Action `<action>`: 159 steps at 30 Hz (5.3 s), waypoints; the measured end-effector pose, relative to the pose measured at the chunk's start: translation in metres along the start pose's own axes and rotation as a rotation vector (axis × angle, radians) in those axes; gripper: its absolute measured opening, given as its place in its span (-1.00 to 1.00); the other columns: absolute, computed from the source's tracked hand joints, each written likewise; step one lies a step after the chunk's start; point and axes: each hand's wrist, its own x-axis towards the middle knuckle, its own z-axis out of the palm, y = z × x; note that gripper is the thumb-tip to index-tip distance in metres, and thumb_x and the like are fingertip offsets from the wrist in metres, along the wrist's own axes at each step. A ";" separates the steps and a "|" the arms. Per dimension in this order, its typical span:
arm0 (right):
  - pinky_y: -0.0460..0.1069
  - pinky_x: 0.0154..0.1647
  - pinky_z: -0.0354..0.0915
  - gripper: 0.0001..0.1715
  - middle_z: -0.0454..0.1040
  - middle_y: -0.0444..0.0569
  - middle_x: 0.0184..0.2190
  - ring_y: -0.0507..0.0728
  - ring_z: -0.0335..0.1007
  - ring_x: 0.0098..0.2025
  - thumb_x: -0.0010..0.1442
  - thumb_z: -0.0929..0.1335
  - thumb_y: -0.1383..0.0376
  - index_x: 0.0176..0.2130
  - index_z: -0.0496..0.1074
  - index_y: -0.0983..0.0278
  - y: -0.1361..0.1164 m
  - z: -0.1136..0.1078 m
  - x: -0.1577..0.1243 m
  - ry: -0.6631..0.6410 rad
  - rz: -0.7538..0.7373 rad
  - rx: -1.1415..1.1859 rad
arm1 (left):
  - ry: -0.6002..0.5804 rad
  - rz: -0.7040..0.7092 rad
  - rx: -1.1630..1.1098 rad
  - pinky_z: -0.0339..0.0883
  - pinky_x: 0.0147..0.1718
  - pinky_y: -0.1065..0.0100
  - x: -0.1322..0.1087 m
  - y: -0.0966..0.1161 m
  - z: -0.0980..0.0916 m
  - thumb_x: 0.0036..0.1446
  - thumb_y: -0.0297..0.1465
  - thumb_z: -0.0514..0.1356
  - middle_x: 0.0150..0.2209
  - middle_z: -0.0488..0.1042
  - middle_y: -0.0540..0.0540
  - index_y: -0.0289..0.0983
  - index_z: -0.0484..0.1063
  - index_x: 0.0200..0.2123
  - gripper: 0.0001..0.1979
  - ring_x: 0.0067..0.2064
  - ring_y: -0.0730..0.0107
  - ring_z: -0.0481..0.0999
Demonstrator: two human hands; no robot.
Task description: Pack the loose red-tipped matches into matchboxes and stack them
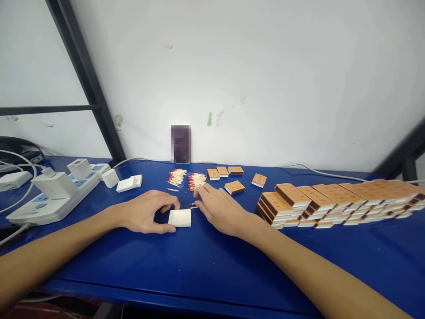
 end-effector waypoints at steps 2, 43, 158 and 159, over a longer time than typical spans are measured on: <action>0.06 -0.20 0.22 -0.78 0.37 0.04 -0.11 0.16 0.34 -0.17 0.36 0.18 0.25 -0.07 0.33 0.23 0.001 -0.001 0.000 -0.023 -0.025 -0.035 | 0.003 0.007 -0.007 0.02 -0.49 0.43 0.001 0.002 0.002 0.08 -0.02 0.21 -0.48 0.29 0.09 -0.24 0.35 -0.26 -0.60 -0.49 0.50 0.23; -0.01 -0.35 0.13 -0.84 0.43 -0.03 -0.44 0.10 0.30 -0.39 0.21 0.28 0.37 -0.38 0.43 0.29 0.030 0.017 0.030 0.232 0.193 -0.003 | 0.123 -0.252 -0.026 0.14 -0.45 0.41 0.042 -0.020 0.011 0.12 -0.41 0.11 -0.48 0.42 0.03 -0.27 0.46 -0.36 -0.87 -0.47 0.45 0.34; -0.05 -0.41 0.09 -0.88 0.32 -0.14 -0.53 0.04 0.20 -0.47 0.15 0.30 0.40 -0.33 0.45 0.28 0.023 0.019 0.027 0.245 0.171 0.081 | 0.196 0.047 0.116 0.23 -0.32 0.43 0.048 -0.033 0.021 0.23 -0.45 0.05 -0.32 0.46 -0.06 -0.19 0.47 0.03 -0.65 -0.33 0.41 0.41; -0.05 -0.41 0.09 -0.88 0.33 -0.14 -0.53 0.05 0.21 -0.46 0.15 0.30 0.40 -0.31 0.46 0.29 0.023 0.019 0.028 0.246 0.176 0.080 | 0.195 0.047 0.115 0.23 -0.33 0.43 0.048 -0.034 0.020 0.24 -0.45 0.05 -0.32 0.46 -0.07 -0.19 0.48 0.02 -0.66 -0.34 0.41 0.41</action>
